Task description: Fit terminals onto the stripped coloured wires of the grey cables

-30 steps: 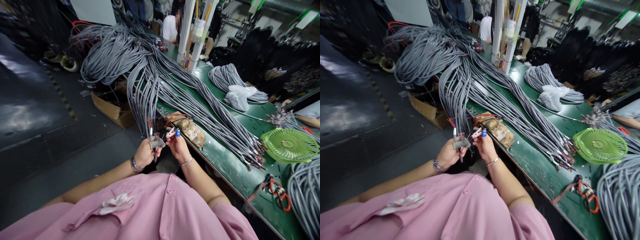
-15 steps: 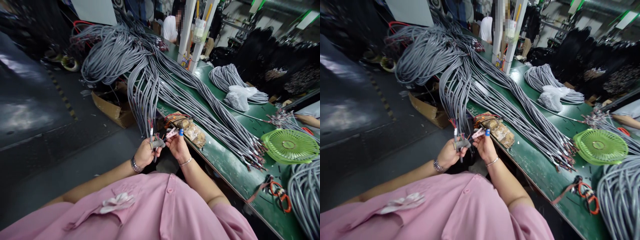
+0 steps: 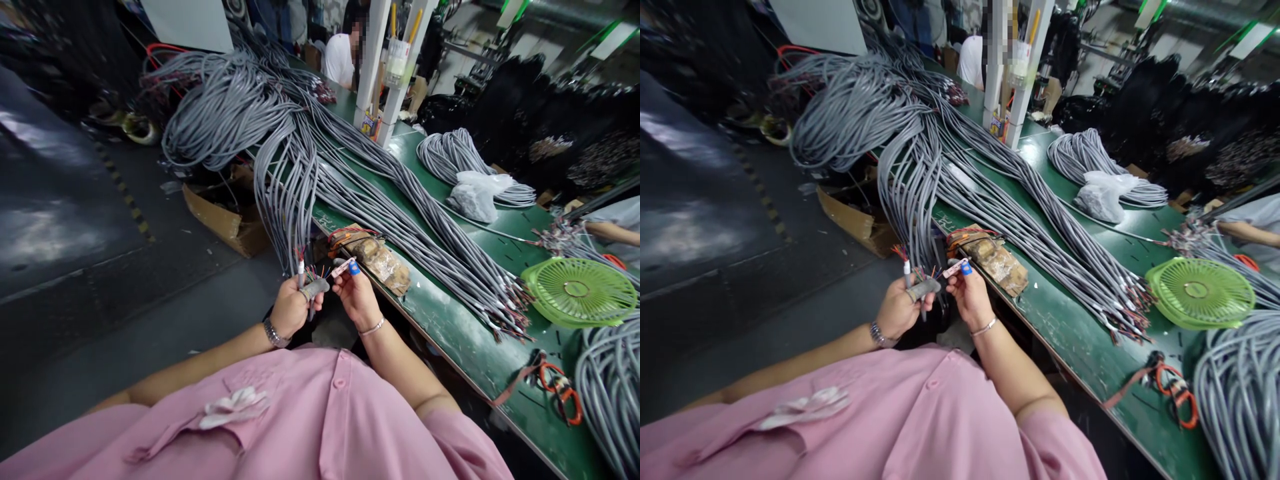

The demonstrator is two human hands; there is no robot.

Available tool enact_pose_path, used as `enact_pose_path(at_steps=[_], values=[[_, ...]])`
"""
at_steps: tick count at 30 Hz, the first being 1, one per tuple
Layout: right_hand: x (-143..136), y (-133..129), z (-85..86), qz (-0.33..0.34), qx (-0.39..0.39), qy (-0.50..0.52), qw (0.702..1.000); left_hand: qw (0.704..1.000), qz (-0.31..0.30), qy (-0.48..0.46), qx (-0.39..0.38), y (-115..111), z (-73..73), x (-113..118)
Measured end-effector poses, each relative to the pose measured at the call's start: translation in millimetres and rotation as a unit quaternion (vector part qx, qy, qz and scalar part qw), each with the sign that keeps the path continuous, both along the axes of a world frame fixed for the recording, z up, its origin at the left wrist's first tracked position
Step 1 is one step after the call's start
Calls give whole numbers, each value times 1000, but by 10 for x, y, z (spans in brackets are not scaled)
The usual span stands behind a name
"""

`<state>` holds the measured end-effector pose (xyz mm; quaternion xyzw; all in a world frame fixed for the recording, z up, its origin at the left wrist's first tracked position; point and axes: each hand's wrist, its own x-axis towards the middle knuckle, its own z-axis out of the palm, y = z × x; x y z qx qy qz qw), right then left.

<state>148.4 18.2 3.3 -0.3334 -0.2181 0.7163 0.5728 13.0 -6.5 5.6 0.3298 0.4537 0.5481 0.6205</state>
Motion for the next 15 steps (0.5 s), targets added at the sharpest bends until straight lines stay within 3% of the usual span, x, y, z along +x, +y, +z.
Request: enact_pose_path(at_steps=[15], values=[[-24, 11, -19, -11, -11, -2, 1000, 1000, -15, 22, -2, -5, -39, -20]])
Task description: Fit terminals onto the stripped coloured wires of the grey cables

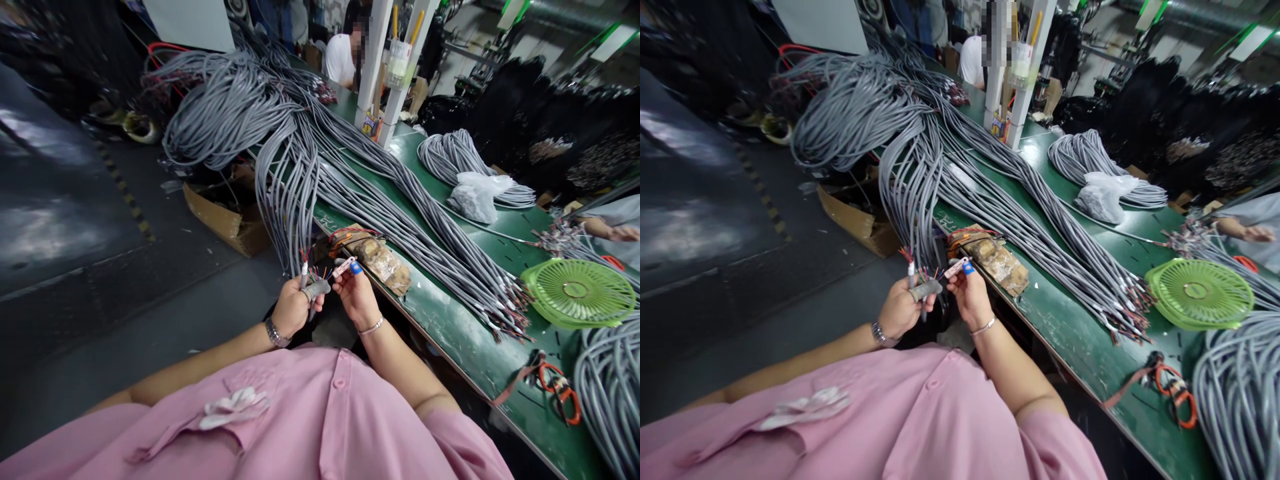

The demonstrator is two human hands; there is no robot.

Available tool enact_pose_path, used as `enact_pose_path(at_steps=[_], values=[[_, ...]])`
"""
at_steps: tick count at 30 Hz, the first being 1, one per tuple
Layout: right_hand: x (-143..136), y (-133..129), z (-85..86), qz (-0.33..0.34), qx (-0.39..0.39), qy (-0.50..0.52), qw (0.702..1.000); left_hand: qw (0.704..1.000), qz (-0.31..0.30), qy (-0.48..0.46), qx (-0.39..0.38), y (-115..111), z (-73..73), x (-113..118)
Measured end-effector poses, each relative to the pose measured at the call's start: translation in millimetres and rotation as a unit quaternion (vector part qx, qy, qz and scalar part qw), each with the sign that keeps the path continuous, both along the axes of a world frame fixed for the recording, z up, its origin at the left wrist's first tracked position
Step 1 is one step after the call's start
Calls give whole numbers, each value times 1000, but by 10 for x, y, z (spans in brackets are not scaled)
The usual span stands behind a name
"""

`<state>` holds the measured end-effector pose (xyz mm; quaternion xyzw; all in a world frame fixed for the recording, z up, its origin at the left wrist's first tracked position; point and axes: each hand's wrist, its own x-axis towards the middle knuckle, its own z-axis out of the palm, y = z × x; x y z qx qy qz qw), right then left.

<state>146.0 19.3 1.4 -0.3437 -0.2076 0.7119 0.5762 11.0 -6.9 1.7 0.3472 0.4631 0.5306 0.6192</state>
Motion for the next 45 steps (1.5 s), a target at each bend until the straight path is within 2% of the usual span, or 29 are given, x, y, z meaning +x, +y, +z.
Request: enact_pose_path(at_steps=[8, 15, 20, 27, 35, 41, 43, 45], values=[[85, -86, -99, 21, -33, 13, 999, 1000, 17, -14, 6, -106, -35, -84], [52, -276, -79, 105, 9, -35, 994, 1000, 15, -10, 6, -177, -3, -89], [-10, -326, -31, 71, 48, -123, 989, 1000, -17, 7, 5, -216, -34, -65], [16, -343, 6, 66, 31, -94, 993, 999, -23, 27, 25, -214, -48, -118], [-30, -312, -43, 60, 61, -161, 983, 999, -38, 32, 11, -219, -62, -114], [-29, -281, -103, 61, 6, -111, 992, 997, -15, 46, 56, -190, -147, -155], [-25, -270, -107, 68, -4, -95, 993, 997, -34, 36, 63, -174, -159, -171], [-28, -262, -105, 81, -5, -82, 993, 995, -83, 13, 58, -155, -162, -185]])
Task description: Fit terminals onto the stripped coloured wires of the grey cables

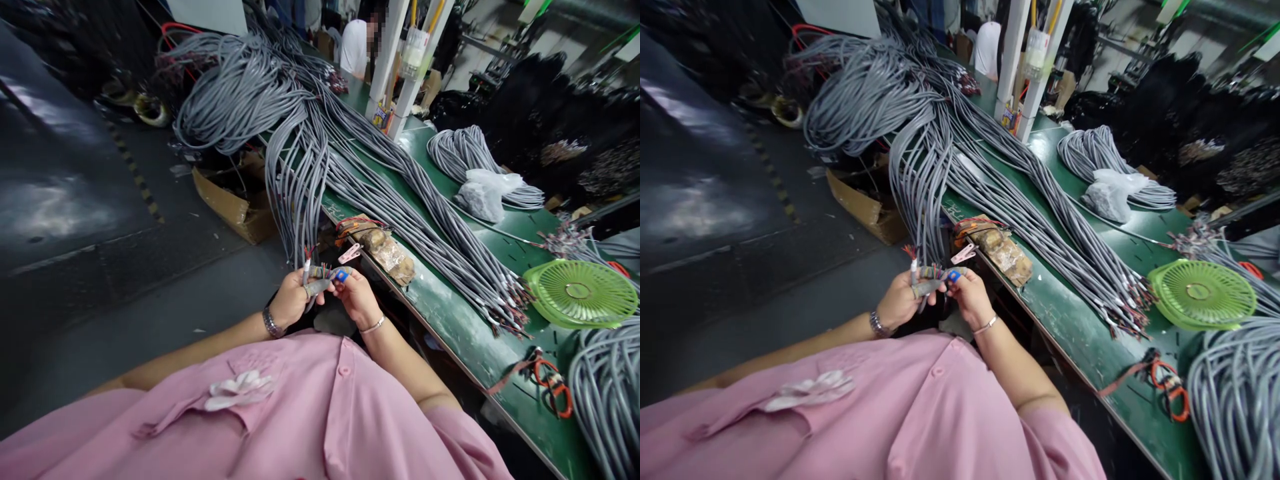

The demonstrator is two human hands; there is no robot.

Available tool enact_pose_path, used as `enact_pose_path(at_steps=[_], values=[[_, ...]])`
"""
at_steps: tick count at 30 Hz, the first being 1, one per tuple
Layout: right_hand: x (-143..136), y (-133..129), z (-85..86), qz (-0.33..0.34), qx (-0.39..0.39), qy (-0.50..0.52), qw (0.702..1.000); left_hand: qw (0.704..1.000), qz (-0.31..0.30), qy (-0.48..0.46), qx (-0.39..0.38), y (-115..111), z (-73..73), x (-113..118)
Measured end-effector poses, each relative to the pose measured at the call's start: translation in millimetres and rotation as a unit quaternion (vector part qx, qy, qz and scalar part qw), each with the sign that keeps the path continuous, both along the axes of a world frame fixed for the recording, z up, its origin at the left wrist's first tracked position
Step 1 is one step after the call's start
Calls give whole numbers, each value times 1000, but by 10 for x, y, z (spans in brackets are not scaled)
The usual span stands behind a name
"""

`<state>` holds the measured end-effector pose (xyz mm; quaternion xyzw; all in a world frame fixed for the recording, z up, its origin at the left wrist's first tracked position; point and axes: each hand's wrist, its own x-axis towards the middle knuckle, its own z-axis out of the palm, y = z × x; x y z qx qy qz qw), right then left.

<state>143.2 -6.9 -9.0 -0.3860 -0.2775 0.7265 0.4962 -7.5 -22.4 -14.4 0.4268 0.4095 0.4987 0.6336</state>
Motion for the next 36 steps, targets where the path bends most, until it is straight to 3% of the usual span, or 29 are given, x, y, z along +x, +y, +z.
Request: enact_pose_path(at_steps=[3, 5, 10, 13, 16, 21, 26, 28, 32, 36], values=[[-12, 8, -2, 13, -6, 11, 1000, 996, -76, -31, -17, 29, 21, -21], [-7, 22, -12, 17, -8, 15, 1000, 995, -92, -44, -18, 44, 54, -41], [113, 146, 5, -1, -34, 92, 995, 996, -60, -68, -2, 82, 156, -116], [179, 240, 74, 23, -33, 107, 993, 995, -54, -86, 20, 129, 180, -133], [166, 282, 101, 4, 36, 19, 999, 992, -52, -108, 27, 191, 172, -105], [89, 280, -2, -129, 129, -138, 974, 989, -64, -136, 9, 277, 153, -31], [61, 330, -17, -57, 61, -1, 996, 986, -78, -148, -6, 312, 144, 22], [47, 354, -1, -62, 40, 47, 996, 986, -80, -145, -10, 315, 135, 41], [23, 375, -2, -94, 29, 69, 993, 986, -82, -143, -20, 313, 105, 70], [35, 358, -28, -64, 17, 76, 995, 986, -76, -144, -19, 300, 79, 56]])
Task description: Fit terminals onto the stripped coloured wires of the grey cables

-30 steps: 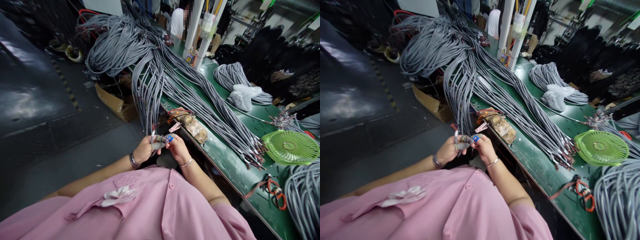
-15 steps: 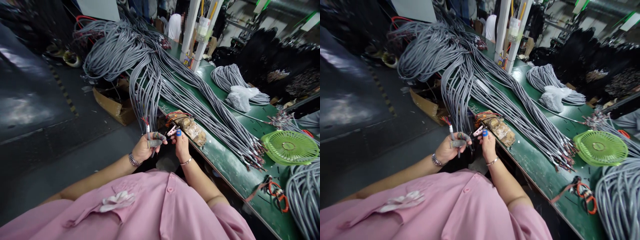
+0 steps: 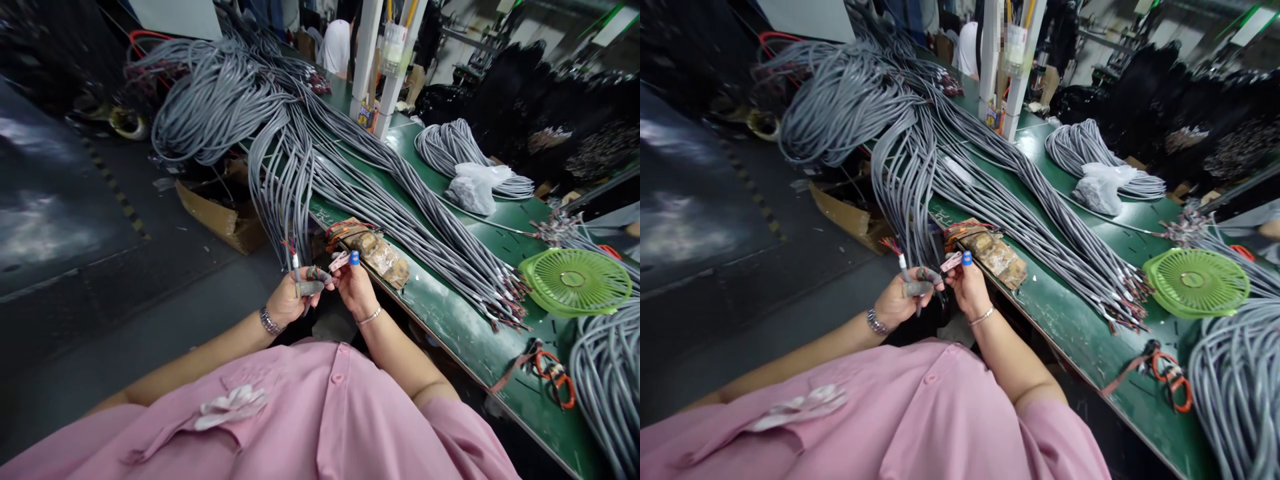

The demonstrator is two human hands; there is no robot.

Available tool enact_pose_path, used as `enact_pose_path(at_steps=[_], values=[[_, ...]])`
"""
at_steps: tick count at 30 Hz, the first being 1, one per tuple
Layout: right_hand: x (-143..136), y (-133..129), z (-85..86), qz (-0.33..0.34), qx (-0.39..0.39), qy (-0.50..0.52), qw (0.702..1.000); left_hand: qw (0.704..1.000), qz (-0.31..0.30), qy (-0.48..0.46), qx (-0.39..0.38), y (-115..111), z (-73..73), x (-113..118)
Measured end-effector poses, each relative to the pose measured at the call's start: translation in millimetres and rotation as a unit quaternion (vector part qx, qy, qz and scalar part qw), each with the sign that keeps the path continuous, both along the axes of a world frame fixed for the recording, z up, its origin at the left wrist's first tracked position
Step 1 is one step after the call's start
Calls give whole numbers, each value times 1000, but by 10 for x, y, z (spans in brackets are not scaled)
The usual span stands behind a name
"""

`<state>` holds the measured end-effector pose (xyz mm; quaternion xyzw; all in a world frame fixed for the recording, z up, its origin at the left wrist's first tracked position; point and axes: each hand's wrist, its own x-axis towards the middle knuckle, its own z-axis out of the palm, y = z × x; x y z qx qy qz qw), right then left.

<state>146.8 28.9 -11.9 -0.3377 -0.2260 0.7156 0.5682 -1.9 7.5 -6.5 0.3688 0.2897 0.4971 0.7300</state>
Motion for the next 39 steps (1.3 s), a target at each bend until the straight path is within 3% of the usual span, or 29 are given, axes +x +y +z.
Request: enact_pose_path(at_steps=[5, 9, 14, 20, 25, 29, 32, 35, 39], values=[[80, -62, -33, 18, -54, 20, 998, 1000, 0, 15, -8, -53, -40, -74], [186, -133, -90, 21, -63, -18, 998, 998, 8, 57, -30, -73, -110, -92], [359, -264, -135, 20, 1, -109, 994, 990, 16, 131, -55, -47, -153, -14], [511, -477, 2, 32, 87, -254, 963, 983, 36, 175, -30, -153, -22, 90], [396, -677, 260, 81, 161, -295, 939, 968, -8, 247, 48, -357, -29, 117], [307, -771, 390, 67, 206, -308, 926, 949, -47, 293, 103, -504, -70, 88], [317, -783, 394, 79, 222, -342, 910, 946, -33, 283, 153, -607, 32, 61], [318, -762, 342, 116, 215, -343, 907, 959, 4, 240, 152, -686, 145, 36], [223, -759, 239, 99, 162, -315, 930, 953, 27, 274, 127, -737, 89, -3]])
